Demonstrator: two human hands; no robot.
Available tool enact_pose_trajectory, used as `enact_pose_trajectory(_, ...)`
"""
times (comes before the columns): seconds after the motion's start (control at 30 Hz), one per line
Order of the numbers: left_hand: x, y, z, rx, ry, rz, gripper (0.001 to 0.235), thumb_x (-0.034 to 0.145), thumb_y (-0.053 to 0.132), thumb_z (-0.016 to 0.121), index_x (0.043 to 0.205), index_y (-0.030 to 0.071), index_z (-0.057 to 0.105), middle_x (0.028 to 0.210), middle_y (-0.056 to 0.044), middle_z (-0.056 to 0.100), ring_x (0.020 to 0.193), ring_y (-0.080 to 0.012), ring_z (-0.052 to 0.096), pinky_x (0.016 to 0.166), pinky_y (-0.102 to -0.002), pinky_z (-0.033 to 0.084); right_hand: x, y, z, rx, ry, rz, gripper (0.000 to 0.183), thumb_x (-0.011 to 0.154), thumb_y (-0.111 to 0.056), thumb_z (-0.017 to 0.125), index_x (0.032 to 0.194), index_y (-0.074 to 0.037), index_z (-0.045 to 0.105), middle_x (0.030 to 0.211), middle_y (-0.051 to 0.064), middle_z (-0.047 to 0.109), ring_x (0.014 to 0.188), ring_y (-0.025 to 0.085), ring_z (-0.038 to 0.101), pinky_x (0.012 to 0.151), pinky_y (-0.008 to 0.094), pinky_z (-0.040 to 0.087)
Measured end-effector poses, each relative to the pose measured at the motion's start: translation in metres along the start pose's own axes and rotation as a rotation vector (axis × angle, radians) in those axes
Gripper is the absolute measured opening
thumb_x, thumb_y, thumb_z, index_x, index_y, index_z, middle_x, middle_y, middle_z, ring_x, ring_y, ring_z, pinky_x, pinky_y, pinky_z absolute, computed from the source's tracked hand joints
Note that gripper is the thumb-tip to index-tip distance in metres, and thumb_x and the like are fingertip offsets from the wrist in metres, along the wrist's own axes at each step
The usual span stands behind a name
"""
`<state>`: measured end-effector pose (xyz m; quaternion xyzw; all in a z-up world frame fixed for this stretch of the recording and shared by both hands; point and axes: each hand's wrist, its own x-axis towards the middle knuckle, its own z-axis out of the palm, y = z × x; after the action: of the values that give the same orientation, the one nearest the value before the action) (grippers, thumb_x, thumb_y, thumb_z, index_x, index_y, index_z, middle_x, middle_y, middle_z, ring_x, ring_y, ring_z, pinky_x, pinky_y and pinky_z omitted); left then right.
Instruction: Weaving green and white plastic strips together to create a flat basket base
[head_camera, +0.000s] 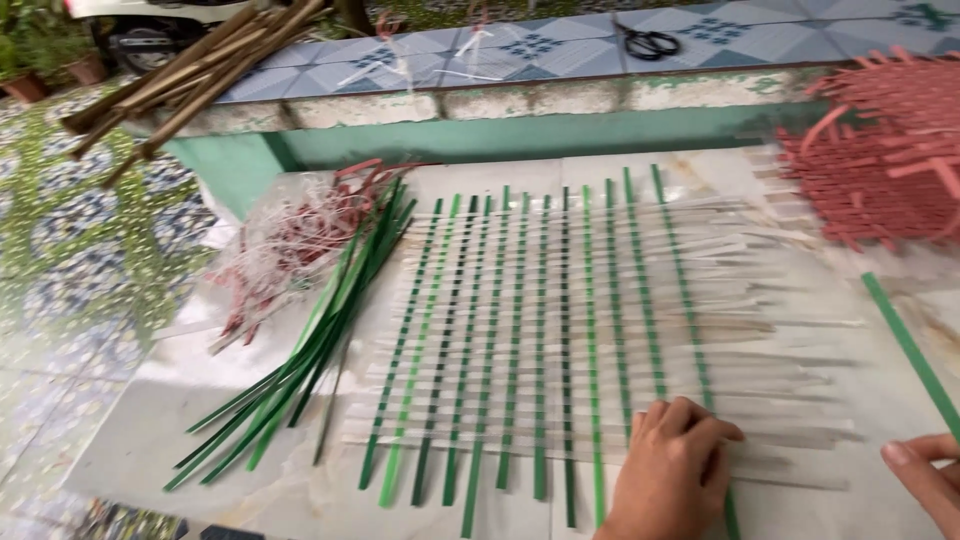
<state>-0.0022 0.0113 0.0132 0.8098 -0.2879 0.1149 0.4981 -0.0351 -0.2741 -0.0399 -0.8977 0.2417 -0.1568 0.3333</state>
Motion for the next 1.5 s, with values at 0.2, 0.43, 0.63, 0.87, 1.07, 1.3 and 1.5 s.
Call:
enact_pose_trajectory(0.2,0.004,0.005,-0.003,0.023,-0.053,0.0,0.013,0.085,0.001,0.06,0.092,0.011,0.065,0.096,-0.007,0.05,0.091,-0.0298,0.048,0.081,-0.043,0.038,-0.034,-0.05,-0.025,-0.014,-0.122,0.279,0.026,0.095,-0.02,0.067,0.112,-0.007,0.08,0.088,0.021,0.08,0.088,0.028,0.073,0.084,0.035,0.047)
enact_pose_trajectory(0.43,0.006,0.007,-0.002,0.097,-0.093,0.016,0.02,0.083,-0.002,0.062,0.092,0.014,0.069,0.096,-0.005,0.049,0.09,-0.0265,0.046,0.079,-0.041,0.036,-0.022,-0.123,-0.039,-0.316,-0.511,0.491,0.039,0.096,-0.042,0.053,0.112,-0.025,0.084,0.118,-0.013,0.081,0.111,0.008,0.072,0.097,0.024,0.045)
enact_pose_trajectory(0.63,0.004,-0.004,0.01,0.176,-0.011,0.123,0.034,0.073,-0.011,0.056,0.096,0.013,0.062,0.093,-0.003,0.055,0.084,-0.0242,0.05,0.068,-0.038,0.033,-0.022,-0.146,-0.044,-0.328,-0.481,0.571,0.041,0.096,-0.047,0.051,0.11,-0.025,0.083,0.115,-0.01,0.082,0.112,0.01,0.07,0.095,0.026,0.045)
enact_pose_trajectory(0.87,0.003,-0.011,0.017,0.174,0.052,0.132,0.036,0.065,-0.011,0.059,0.088,0.015,0.067,0.087,-0.001,0.054,0.079,-0.0235,0.048,0.066,-0.038,0.032,-0.007,-0.133,-0.043,-0.146,-0.386,0.527,0.035,0.092,-0.033,0.059,0.123,-0.028,0.075,0.118,0.0,0.078,0.117,0.017,0.065,0.105,0.029,0.039)
enact_pose_trajectory(1.07,0.003,-0.019,0.028,0.234,0.094,0.162,0.027,0.072,-0.006,0.061,0.083,0.018,0.066,0.085,-0.001,0.051,0.074,-0.0221,0.045,0.063,-0.037,0.031,0.006,-0.118,-0.033,-0.038,-0.396,0.495,0.037,0.087,-0.027,0.068,0.12,-0.013,0.076,0.112,0.003,0.082,0.111,0.013,0.068,0.106,0.026,0.038)
enact_pose_trajectory(1.3,0.009,-0.028,0.04,0.36,0.209,0.21,0.03,0.078,0.001,0.057,0.076,0.03,0.065,0.079,0.002,0.045,0.065,-0.0188,0.043,0.057,-0.036,0.03,0.01,-0.122,-0.031,-0.212,-0.413,0.58,0.039,0.085,-0.035,0.074,0.122,-0.024,0.074,0.103,0.003,0.084,0.102,0.018,0.071,0.097,0.029,0.042)
enact_pose_trajectory(1.5,0.012,-0.022,0.041,0.401,0.237,0.157,0.019,0.084,0.015,0.057,0.07,0.028,0.061,0.076,0.003,0.044,0.063,-0.0166,0.042,0.057,-0.036,0.031,0.019,-0.109,-0.027,-0.302,-0.4,0.612,0.038,0.084,-0.041,0.073,0.122,-0.031,0.075,0.105,-0.004,0.084,0.096,0.018,0.074,0.092,0.028,0.045)
